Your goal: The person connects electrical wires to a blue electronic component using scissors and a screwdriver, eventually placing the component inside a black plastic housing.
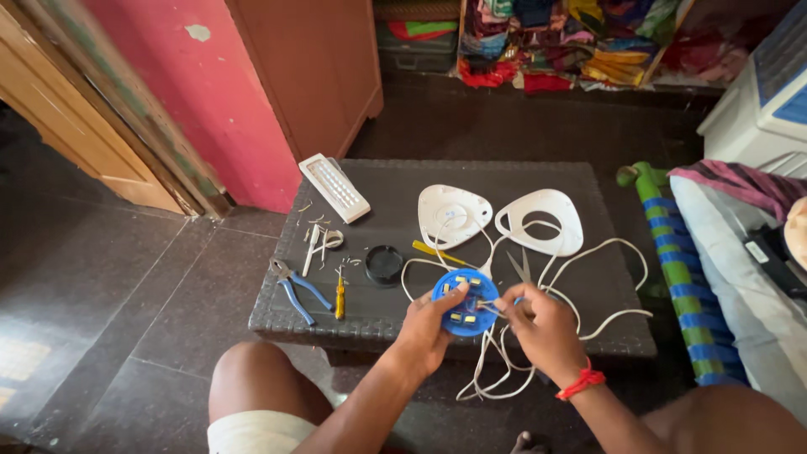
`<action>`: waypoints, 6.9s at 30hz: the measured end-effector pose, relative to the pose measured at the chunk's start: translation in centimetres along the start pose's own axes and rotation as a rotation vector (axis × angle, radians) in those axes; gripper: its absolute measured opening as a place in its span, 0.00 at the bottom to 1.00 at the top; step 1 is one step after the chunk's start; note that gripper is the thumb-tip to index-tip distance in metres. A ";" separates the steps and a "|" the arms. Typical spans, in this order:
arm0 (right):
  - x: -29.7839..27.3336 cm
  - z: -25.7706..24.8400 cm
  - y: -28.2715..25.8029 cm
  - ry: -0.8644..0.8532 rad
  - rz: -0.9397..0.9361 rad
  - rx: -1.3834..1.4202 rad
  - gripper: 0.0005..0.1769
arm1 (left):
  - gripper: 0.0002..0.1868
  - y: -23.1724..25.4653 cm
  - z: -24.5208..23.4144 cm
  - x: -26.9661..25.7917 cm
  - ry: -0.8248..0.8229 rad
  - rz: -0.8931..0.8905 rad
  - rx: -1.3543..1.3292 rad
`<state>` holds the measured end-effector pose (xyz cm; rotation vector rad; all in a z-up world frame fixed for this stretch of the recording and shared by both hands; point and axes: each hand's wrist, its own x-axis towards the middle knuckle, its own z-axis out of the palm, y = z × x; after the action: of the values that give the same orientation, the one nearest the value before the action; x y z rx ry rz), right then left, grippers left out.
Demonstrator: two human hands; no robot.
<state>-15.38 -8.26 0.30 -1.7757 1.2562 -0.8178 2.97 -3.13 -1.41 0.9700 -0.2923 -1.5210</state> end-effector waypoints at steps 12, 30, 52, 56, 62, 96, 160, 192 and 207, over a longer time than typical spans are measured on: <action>0.6 2.2 -1.9 -0.185 0.175 0.449 0.14 | 0.16 4.5 -1.2 2.3 0.298 0.183 -0.083; 7.3 8.2 -1.8 -0.224 0.163 -0.047 0.18 | 0.23 10.6 -8.1 2.0 0.440 0.225 -0.169; 17.0 23.0 0.4 -0.077 -0.340 -0.599 0.39 | 0.34 9.7 -9.8 -3.4 0.301 0.280 0.002; 17.1 15.8 -2.1 -0.091 -0.080 -0.284 0.48 | 0.38 9.4 -7.7 -2.8 0.341 0.295 0.009; 11.3 2.6 -4.8 -0.229 0.301 0.403 0.34 | 0.42 7.8 -5.0 -2.1 0.230 0.236 0.175; -0.3 -7.9 1.6 -0.008 -0.256 -0.036 0.27 | 0.15 -0.5 3.1 3.7 -0.392 0.017 0.521; -2.0 -4.3 -2.0 0.123 -0.513 -0.255 0.50 | 0.22 3.7 3.2 -0.2 -0.307 0.017 0.705; -3.0 -3.8 -4.0 0.185 -0.602 -0.441 0.57 | 0.21 3.1 2.6 0.2 -0.352 0.063 0.738; -1.8 -4.5 -0.1 -0.178 -0.249 0.376 0.60 | 0.36 3.3 3.4 -1.2 -0.561 0.349 0.830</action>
<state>-19.72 -7.62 2.42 -1.6689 0.7191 -0.9421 2.75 -3.94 3.40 1.0127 -1.5013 -1.3158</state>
